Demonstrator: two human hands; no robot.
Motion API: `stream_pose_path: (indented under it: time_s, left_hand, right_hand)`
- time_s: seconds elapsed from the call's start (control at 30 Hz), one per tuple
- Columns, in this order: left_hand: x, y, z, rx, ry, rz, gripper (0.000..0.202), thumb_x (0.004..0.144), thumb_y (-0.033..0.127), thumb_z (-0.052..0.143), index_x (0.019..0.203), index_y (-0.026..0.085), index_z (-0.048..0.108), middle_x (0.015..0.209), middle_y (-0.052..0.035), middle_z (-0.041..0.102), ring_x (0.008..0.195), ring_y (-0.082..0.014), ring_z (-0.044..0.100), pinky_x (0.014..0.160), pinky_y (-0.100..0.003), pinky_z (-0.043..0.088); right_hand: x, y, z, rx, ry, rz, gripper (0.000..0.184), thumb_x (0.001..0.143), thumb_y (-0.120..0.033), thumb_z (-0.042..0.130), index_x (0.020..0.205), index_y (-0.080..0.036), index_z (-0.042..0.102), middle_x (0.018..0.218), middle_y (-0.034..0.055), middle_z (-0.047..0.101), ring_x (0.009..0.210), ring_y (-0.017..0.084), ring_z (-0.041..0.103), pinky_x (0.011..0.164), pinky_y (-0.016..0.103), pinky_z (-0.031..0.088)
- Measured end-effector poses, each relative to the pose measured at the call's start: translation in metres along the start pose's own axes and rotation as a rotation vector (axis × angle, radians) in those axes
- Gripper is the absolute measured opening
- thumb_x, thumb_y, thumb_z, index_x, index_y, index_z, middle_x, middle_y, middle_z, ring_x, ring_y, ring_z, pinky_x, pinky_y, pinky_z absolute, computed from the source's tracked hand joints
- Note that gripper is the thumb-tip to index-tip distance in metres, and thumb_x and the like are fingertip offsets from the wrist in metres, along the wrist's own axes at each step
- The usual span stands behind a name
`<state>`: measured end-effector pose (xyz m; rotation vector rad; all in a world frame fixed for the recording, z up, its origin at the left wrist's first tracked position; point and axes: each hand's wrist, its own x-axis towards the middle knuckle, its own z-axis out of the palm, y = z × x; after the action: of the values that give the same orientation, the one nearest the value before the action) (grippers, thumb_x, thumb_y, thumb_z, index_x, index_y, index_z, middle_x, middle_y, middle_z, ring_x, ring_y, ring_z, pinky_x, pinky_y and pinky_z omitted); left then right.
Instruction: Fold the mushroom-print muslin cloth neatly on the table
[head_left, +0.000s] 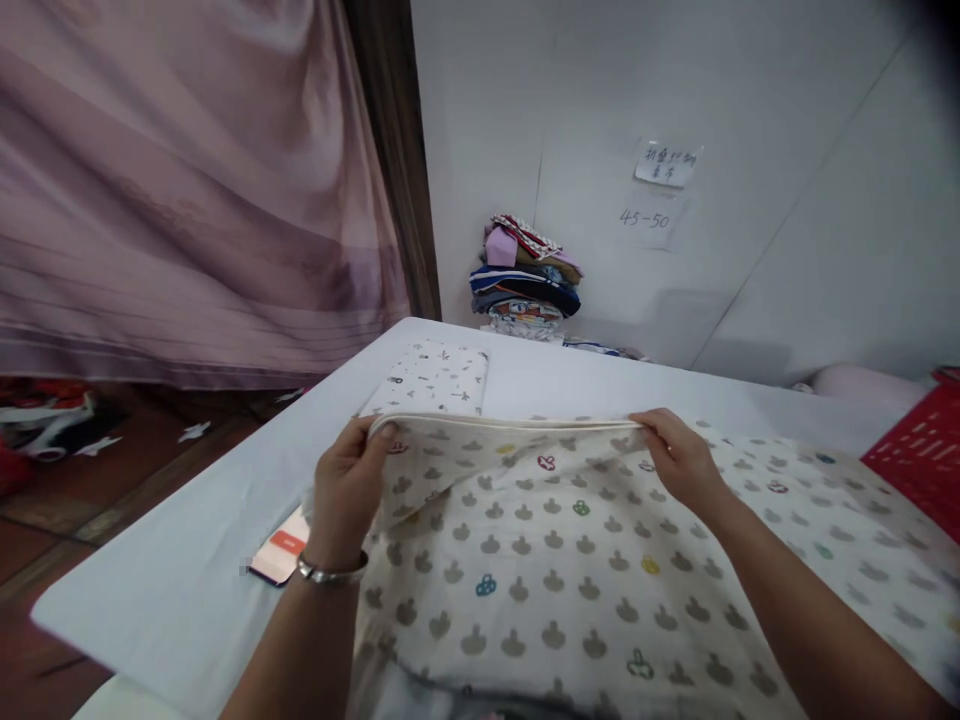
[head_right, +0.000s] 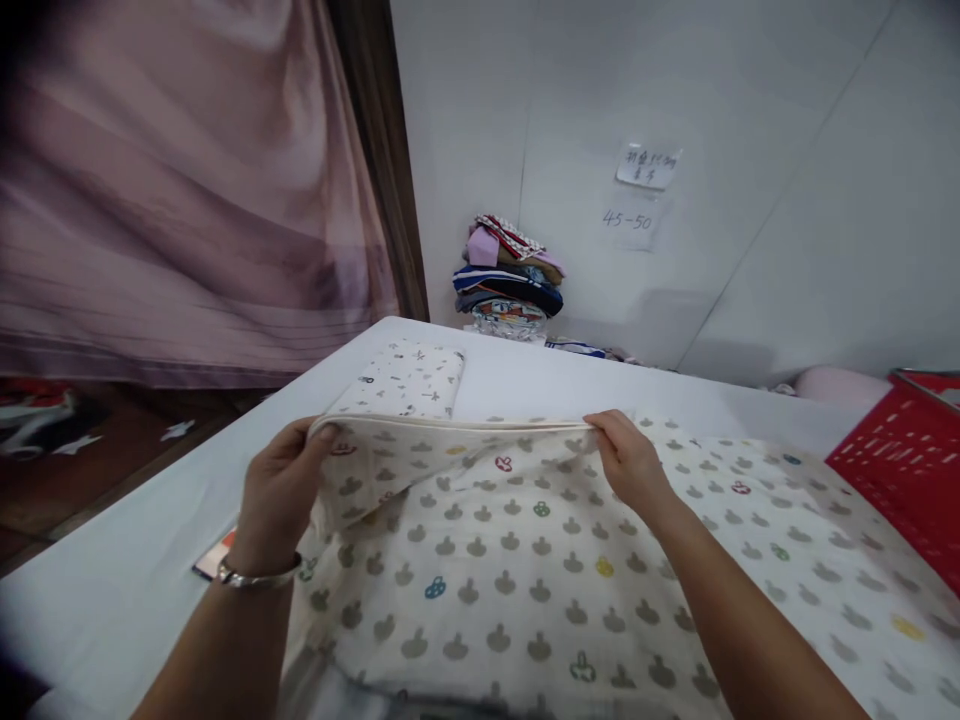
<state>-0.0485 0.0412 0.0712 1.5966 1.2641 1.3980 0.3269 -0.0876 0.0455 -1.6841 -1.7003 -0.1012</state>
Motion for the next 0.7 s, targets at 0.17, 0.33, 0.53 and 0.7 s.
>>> stream_pose_path:
  time_s: [0.17,0.33,0.53,0.7]
  left_hand:
    - [-0.003,0.021,-0.016,-0.311,-0.132,-0.23,0.026,0.068,0.041,0.065,0.078,0.018,0.057,0.066,0.0029,0.057,0.057,-0.0099,0.051,0.055,-0.021,0.042]
    - [0.001,0.015,-0.026,-0.024,-0.231,-0.212,0.027,0.07,0.042,0.059,0.078,0.017,0.057,0.057,0.0033,0.052,0.051,-0.011,0.048,0.05,-0.022,0.04]
    - [-0.021,0.013,0.012,0.681,-0.243,0.339,0.021,0.081,0.027,0.044,0.09,0.018,0.06,0.091,-0.0063,0.061,0.086,-0.0198,0.057,0.075,-0.03,0.045]
    - [-0.073,0.037,0.073,0.583,-0.63,0.554,0.032,0.084,0.019,0.04,0.113,0.022,0.054,0.102,-0.0035,0.06,0.091,-0.0156,0.058,0.078,-0.026,0.045]
  right_hand:
    - [-0.025,-0.023,-0.03,0.158,-0.193,0.133,0.022,0.09,-0.034,0.039,0.098,-0.023,0.057,0.089,0.0046,0.06,0.073,0.015,0.056,0.064,0.027,0.046]
    - [-0.048,-0.03,-0.035,0.271,-0.392,0.272,0.026,0.089,-0.039,0.04,0.095,-0.024,0.06,0.069,0.0011,0.057,0.052,0.012,0.045,0.046,0.024,0.038]
    - [-0.062,-0.037,-0.011,0.276,-0.329,0.256,0.021,0.085,-0.033,0.043,0.089,-0.023,0.061,0.073,0.0016,0.06,0.058,0.014,0.049,0.052,0.026,0.041]
    - [-0.058,-0.062,0.001,0.17,-0.351,0.133,0.02,0.084,-0.023,0.041,0.09,-0.022,0.06,0.083,0.0034,0.061,0.07,0.016,0.054,0.062,0.028,0.042]
